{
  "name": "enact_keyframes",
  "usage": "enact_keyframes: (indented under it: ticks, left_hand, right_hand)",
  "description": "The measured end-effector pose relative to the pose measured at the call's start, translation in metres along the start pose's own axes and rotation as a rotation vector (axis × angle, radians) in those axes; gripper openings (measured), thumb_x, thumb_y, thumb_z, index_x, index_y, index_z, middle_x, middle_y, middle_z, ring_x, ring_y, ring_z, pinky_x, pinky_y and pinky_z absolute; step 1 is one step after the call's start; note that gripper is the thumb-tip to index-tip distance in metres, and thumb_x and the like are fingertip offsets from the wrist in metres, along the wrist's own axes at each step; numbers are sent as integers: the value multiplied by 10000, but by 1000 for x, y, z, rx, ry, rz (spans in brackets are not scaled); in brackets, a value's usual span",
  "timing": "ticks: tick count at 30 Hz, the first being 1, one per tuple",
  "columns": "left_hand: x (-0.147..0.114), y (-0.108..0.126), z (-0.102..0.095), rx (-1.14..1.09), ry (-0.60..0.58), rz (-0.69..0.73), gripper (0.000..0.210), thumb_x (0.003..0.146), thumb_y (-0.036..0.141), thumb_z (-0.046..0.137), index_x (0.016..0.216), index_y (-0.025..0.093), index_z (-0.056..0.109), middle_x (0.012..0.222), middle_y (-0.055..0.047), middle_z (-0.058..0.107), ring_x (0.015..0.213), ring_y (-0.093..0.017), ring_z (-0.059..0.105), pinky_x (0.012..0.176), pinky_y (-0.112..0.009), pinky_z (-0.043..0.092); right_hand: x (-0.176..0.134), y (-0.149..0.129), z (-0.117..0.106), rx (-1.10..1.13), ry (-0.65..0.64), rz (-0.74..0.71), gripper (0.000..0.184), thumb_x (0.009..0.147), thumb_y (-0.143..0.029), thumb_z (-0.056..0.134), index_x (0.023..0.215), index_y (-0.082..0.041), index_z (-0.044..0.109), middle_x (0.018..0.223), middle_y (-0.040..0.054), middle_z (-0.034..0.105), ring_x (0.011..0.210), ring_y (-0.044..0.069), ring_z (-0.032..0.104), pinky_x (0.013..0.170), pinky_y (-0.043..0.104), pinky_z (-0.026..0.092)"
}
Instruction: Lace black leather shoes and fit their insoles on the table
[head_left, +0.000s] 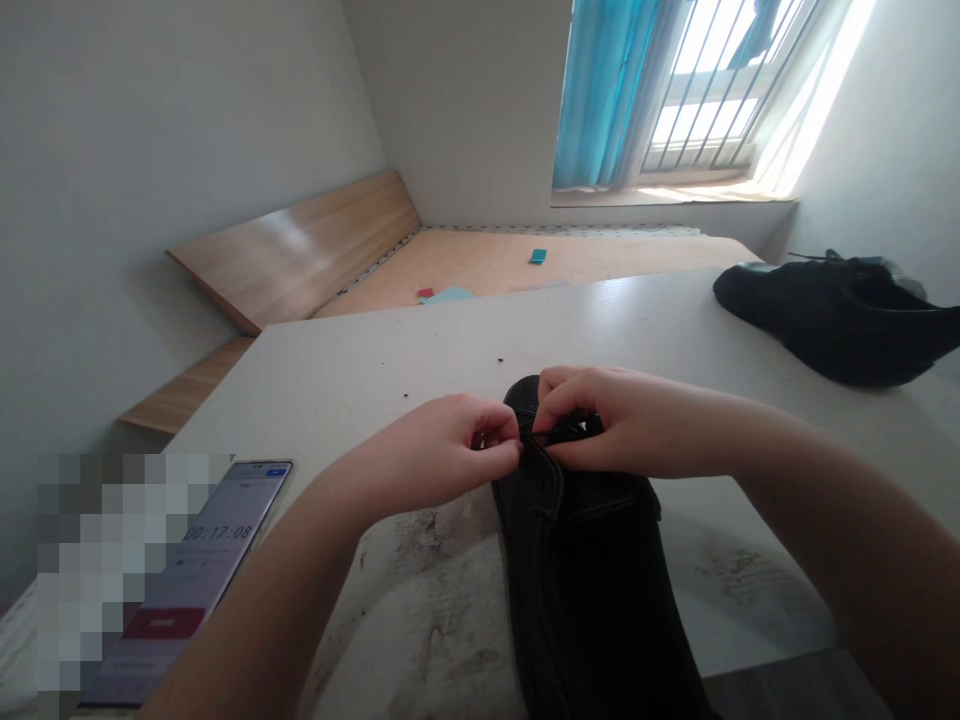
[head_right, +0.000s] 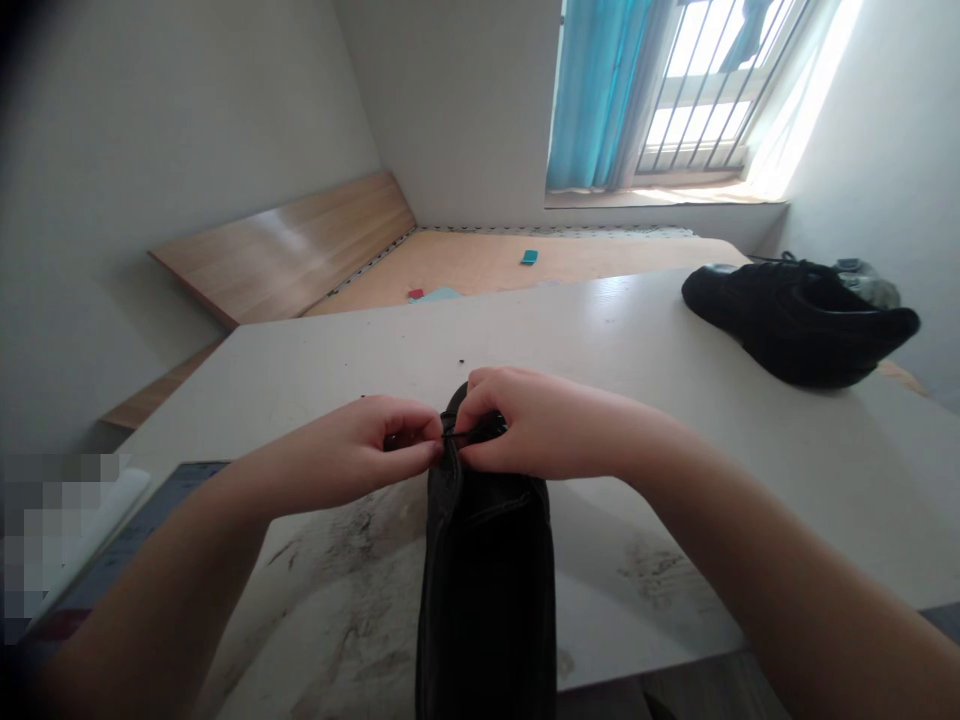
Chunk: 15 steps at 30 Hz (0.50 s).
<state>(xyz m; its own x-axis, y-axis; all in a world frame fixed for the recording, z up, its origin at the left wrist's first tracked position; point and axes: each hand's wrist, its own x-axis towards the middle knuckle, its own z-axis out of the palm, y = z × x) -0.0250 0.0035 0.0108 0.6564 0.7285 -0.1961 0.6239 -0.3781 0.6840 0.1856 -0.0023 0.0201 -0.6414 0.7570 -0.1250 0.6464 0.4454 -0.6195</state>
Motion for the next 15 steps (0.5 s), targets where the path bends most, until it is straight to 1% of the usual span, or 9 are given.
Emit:
enact_keyframes:
  ticks: [2,4,6,7,9,11,13,14,15]
  left_hand:
    - [-1,-1,-1,-10,6,11,236,841,330,510,647,196,513,599,51,464,564,-113,417,493,-239,287]
    - [-3,-2,-3,4,-6,1,209,827,334,521,680,197,580,599,46,491,560,-117,433,490,-238,285]
    - [-5,-3,-7,83,-33,-42,208,806,345,540,708,203,658,588,37,527,545,-126,449,485,-246,284]
    - [-6,-4,-8,155,-25,-73,204,793,333,546,727,210,694,590,30,557,543,-133,465,495,-252,296]
    - [-5,-6,-10,344,57,-131,220,773,278,533,781,218,745,616,1,627,579,-168,528,566,-281,361]
    - [-2,-8,-8,504,194,-123,283,764,213,504,889,207,758,741,-46,713,723,-234,615,741,-361,434]
    - [1,-7,-4,541,316,-8,365,760,151,474,1015,194,731,957,-78,749,931,-284,642,922,-451,414]
    - [2,-6,-2,507,364,76,403,757,126,465,1065,200,713,1059,-75,740,1015,-284,633,976,-460,398]
    - [2,-4,0,446,409,160,434,755,106,462,1102,214,700,1134,-60,724,1071,-271,622,1006,-443,394]
  right_hand:
    - [-1,-2,1,-2,28,0,160,854,-299,572,798,-192,677,911,25,598,753,136,553,645,288,412]
    - [-2,-3,-2,21,63,2,164,859,-312,574,804,-188,667,876,22,591,726,130,531,622,282,396]
    - [-3,-2,-7,132,86,19,181,862,-350,588,815,-185,646,795,7,565,674,121,487,584,272,373]
    - [-4,-2,-10,225,99,27,197,863,-369,595,808,-184,630,753,-4,543,653,116,463,567,266,358]
    - [-4,0,-16,422,134,23,229,864,-388,614,776,-177,595,687,-22,492,626,103,421,550,252,326]
    - [-4,1,-19,567,130,2,266,864,-394,640,746,-166,572,663,-32,459,612,89,394,543,241,302]
    - [-4,1,-19,650,74,-26,296,858,-406,667,743,-157,555,646,-41,426,587,76,362,521,231,274]
    - [-4,1,-18,684,41,-49,308,861,-415,670,751,-155,548,644,-43,414,580,73,350,511,228,263]
    - [-4,0,-17,716,23,-80,316,868,-423,666,759,-154,541,650,-43,409,578,70,342,504,225,256]
